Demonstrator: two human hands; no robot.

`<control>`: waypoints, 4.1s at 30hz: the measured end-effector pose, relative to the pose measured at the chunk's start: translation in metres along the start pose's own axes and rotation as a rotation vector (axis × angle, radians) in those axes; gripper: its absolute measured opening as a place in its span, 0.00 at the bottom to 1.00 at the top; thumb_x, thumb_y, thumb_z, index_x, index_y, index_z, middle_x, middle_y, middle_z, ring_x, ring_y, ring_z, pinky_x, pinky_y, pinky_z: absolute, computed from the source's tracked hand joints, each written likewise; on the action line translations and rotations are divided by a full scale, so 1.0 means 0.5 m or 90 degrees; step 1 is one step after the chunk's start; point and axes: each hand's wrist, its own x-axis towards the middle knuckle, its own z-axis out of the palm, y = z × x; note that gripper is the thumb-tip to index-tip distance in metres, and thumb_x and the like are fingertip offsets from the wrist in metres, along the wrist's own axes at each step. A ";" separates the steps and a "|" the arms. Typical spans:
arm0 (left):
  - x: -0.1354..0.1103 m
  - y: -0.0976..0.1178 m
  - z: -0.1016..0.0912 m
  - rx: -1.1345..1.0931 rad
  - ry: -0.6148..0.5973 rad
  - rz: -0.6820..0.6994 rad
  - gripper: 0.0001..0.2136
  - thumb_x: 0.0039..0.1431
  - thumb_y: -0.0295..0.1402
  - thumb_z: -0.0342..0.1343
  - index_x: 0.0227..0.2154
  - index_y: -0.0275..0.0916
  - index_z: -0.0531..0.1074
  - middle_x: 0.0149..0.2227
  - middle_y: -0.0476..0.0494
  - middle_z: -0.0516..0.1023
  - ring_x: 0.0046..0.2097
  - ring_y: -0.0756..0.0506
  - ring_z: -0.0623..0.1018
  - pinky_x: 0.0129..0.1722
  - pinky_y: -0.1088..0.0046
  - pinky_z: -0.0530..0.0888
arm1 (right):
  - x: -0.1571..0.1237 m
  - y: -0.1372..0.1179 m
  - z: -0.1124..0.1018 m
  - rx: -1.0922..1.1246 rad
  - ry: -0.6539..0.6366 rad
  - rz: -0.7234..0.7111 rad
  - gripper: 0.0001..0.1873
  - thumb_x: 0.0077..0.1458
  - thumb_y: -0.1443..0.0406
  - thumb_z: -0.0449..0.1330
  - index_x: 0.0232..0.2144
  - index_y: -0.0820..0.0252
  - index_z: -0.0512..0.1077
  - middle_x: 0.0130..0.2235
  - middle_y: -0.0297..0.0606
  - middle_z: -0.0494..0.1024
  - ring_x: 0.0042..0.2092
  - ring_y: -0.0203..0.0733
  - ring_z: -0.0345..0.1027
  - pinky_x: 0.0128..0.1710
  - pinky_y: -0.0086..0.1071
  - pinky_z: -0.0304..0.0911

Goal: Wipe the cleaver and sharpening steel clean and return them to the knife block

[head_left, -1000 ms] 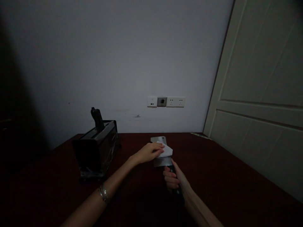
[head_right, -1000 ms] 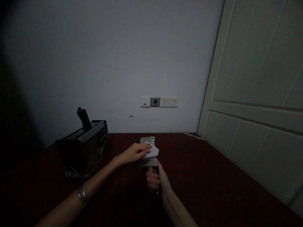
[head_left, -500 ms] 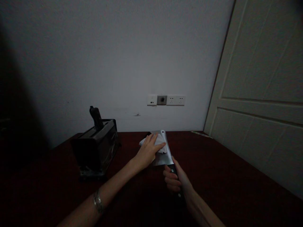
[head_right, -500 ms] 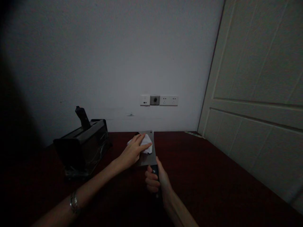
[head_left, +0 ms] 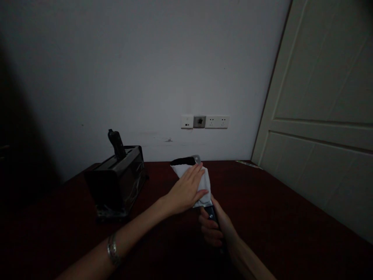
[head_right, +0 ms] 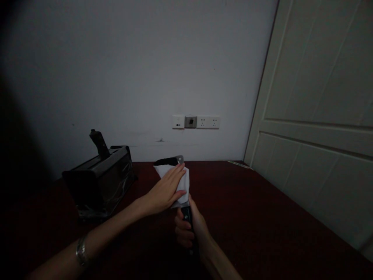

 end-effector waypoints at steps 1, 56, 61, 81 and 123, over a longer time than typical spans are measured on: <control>0.008 -0.007 0.003 0.068 -0.015 0.001 0.28 0.63 0.43 0.38 0.60 0.30 0.46 0.64 0.33 0.43 0.65 0.41 0.42 0.61 0.56 0.49 | 0.000 0.001 0.001 -0.003 0.003 -0.009 0.22 0.54 0.50 0.53 0.23 0.63 0.67 0.14 0.25 0.62 0.10 0.24 0.41 0.09 0.20 0.54; 0.009 0.013 -0.030 0.222 -0.154 0.096 0.32 0.62 0.48 0.31 0.62 0.28 0.39 0.64 0.32 0.34 0.64 0.40 0.36 0.61 0.60 0.42 | -0.011 0.011 0.022 -0.004 -0.010 -0.023 0.20 0.56 0.52 0.51 0.23 0.62 0.62 0.15 0.21 0.56 0.11 0.23 0.36 0.08 0.18 0.45; 0.048 -0.037 -0.053 0.244 -0.162 -0.009 0.32 0.62 0.47 0.32 0.62 0.27 0.39 0.64 0.31 0.34 0.65 0.40 0.36 0.61 0.59 0.42 | -0.013 0.020 0.028 -0.020 0.004 -0.023 0.21 0.57 0.50 0.49 0.22 0.61 0.60 0.14 0.21 0.55 0.11 0.24 0.35 0.08 0.18 0.45; 0.034 0.005 -0.057 0.271 -0.137 0.061 0.32 0.62 0.48 0.31 0.62 0.28 0.41 0.65 0.33 0.37 0.65 0.40 0.37 0.61 0.59 0.42 | -0.015 0.019 0.045 -0.032 0.018 -0.010 0.21 0.55 0.50 0.51 0.21 0.61 0.61 0.13 0.22 0.56 0.10 0.24 0.35 0.07 0.19 0.45; 0.003 -0.029 -0.095 0.272 -0.197 0.145 0.32 0.62 0.47 0.33 0.62 0.27 0.41 0.64 0.32 0.36 0.65 0.40 0.38 0.61 0.59 0.44 | -0.016 0.018 0.051 0.004 -0.037 -0.031 0.22 0.59 0.53 0.46 0.24 0.64 0.65 0.15 0.23 0.56 0.11 0.23 0.38 0.09 0.18 0.48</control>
